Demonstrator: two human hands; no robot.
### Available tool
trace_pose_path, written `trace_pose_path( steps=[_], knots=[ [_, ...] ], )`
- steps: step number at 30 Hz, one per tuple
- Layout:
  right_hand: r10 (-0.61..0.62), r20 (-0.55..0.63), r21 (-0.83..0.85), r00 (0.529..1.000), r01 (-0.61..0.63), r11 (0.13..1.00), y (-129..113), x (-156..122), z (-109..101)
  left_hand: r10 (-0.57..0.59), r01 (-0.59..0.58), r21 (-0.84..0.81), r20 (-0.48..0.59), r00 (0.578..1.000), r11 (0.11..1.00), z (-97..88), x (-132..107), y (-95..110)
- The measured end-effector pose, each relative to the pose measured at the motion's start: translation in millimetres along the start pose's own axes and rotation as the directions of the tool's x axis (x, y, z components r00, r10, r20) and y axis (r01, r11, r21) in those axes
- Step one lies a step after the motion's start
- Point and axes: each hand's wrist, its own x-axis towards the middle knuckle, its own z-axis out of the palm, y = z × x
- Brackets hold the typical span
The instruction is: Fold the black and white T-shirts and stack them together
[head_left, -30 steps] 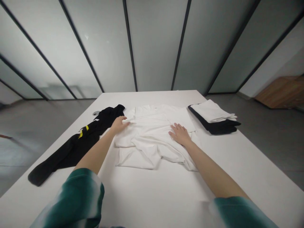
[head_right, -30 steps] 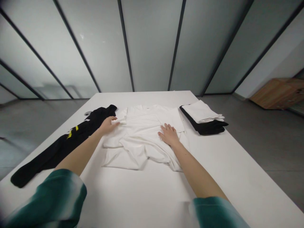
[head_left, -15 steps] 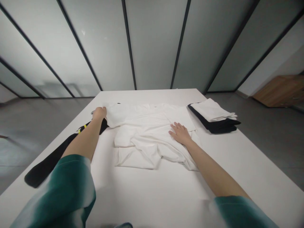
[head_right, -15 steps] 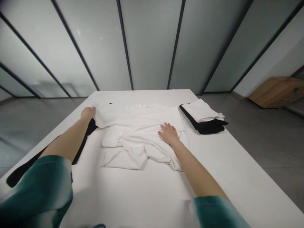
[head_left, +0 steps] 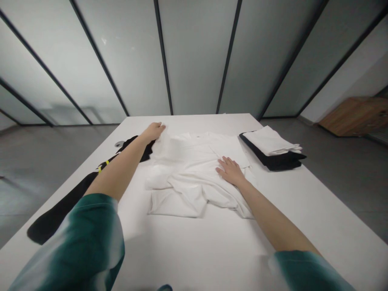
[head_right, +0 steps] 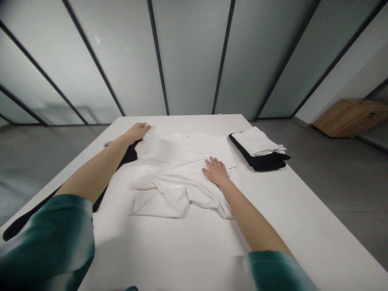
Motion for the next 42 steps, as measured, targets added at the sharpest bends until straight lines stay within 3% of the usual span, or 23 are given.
trace_pose_path(
  steps=[2,4,7,11,17,21,25,27,30,34,37,42],
  knots=[
    [-0.001,-0.005,0.005,1.000,0.001,1.000,0,0,1,0.065,-0.027,-0.223,0.165,0.984,0.974,15.2,-1,10],
    [-0.006,-0.003,0.010,1.000,0.006,1.000,1,0,1,0.088,-0.038,-0.259,0.182,0.979,0.965,28.6,-2,10],
    [-0.013,-0.002,0.010,1.000,0.013,1.000,1,1,1,0.054,-0.058,0.024,0.128,0.990,0.998,49.9,-8,-3],
    [-0.012,0.010,0.007,1.000,0.012,1.000,1,1,1,0.042,-0.123,0.456,0.184,0.982,0.881,87.5,-40,-28],
    [0.008,0.025,-0.015,1.000,-0.007,1.000,-3,0,5,0.066,-0.167,0.653,0.176,0.982,0.739,132.8,-89,-45],
    [0.001,0.057,0.008,0.998,-0.001,1.000,-4,4,3,-0.006,-0.144,0.659,0.220,0.975,0.738,135.1,-85,-48],
    [-0.039,0.155,0.171,0.987,0.012,0.985,8,22,-12,-0.063,-0.128,0.643,0.264,0.962,0.755,123.2,-60,-51],
    [-0.018,0.120,0.206,0.993,-0.008,0.978,18,32,-21,-0.094,-0.121,0.639,0.292,0.952,0.759,116.1,-49,-50],
    [0.050,0.032,0.098,0.998,-0.053,0.994,28,40,-28,-0.087,-0.140,0.661,0.297,0.951,0.737,110.2,-45,-43],
    [0.079,0.135,-0.031,0.988,-0.076,0.997,25,44,-21,-0.005,-0.164,0.670,0.242,0.970,0.724,117.5,-66,-29],
    [0.081,0.188,-0.041,0.979,-0.075,0.996,22,55,-15,-0.063,-0.102,0.647,0.227,0.972,0.755,127.4,-77,-23],
    [0.052,0.157,-0.019,0.986,-0.050,0.999,26,78,-20,-0.141,-0.034,0.620,0.231,0.963,0.784,133.5,-54,-27]
  ],
)
